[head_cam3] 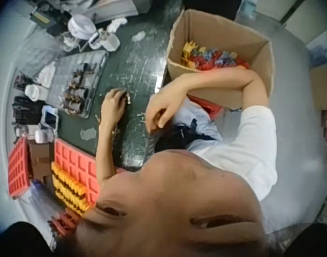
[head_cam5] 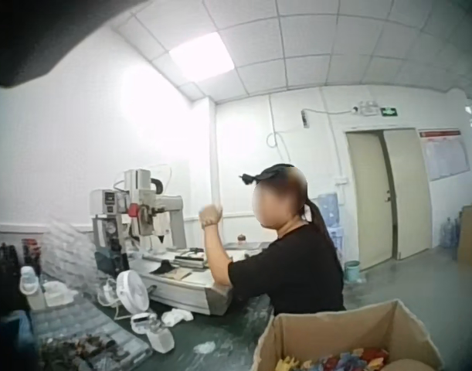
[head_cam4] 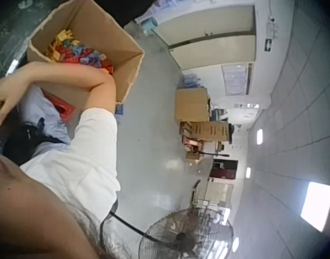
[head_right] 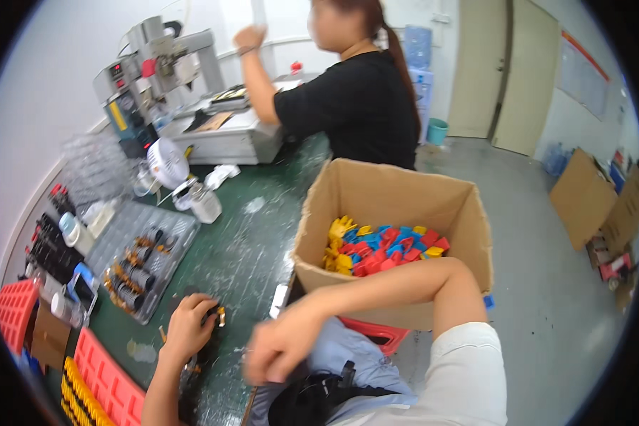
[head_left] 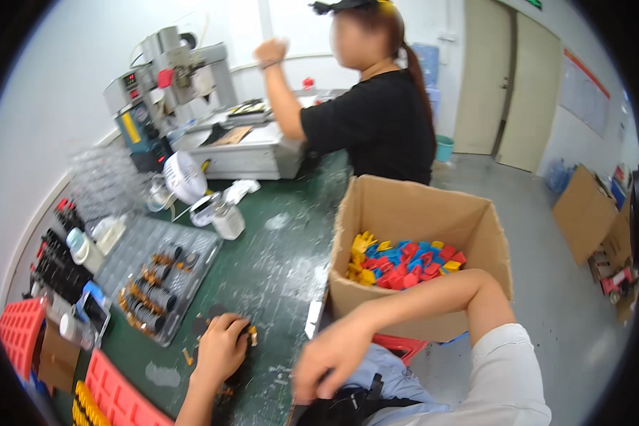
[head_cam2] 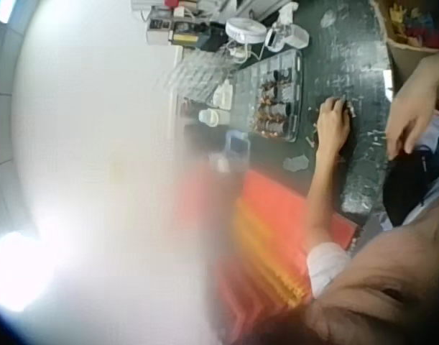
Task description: The person attaches plastic clips from a box onto circular electronic parts, places the clipped parts into a foam tray, and peels protective film to assemble circular component layers by hand.
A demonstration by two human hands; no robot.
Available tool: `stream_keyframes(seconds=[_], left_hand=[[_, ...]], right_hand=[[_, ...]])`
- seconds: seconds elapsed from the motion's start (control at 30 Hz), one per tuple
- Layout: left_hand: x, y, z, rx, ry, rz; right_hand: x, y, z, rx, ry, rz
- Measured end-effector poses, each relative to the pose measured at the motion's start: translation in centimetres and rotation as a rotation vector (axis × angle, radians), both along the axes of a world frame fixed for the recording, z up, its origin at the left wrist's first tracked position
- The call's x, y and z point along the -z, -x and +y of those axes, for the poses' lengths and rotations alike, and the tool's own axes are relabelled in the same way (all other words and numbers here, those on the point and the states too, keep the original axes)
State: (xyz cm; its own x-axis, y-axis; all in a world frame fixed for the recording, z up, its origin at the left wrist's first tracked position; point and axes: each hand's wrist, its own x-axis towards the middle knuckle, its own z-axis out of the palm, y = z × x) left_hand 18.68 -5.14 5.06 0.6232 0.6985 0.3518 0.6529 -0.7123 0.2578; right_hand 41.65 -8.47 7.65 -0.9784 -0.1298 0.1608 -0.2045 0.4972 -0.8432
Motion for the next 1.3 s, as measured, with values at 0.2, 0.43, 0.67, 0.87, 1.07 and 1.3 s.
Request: stream_keyframes(seconds=[0.2, 0.43, 0.67, 0.87, 1.07, 1.3], left_hand=[[-0.2, -0.9, -0.4, -0.015, 0.000, 0.000], [0.2, -0.5, -0.3, -0.037, -0.002, 0.019], [0.0, -0.6, -0.2, -0.046, 0.003, -0.011], [-0.2, -1.1, -0.4, -0.054, 0.012, -0.026], [0.4, -0.8, -0.1, -0.008, -0.016, -0.043], [0.6, -0.4, -0.2, -0.016, 0.019, -0.017]], right_hand=[[-11.9, -7.7, 3.5, 1.106, -0.184, 0.335], [-9.3, -16.8, 3.1, 1.502, 0.169, 0.243], [-4.5, -22.6, 1.9, 1.932, -1.208, 0.128], [7.7, -28.0, 2.0, 1.396, -0.934, -1.047], [14.7, -27.9, 1.5, 1.207, -0.606, -1.434], [13.7, -27.7, 1.2, 1.306, -0.594, -1.433]])
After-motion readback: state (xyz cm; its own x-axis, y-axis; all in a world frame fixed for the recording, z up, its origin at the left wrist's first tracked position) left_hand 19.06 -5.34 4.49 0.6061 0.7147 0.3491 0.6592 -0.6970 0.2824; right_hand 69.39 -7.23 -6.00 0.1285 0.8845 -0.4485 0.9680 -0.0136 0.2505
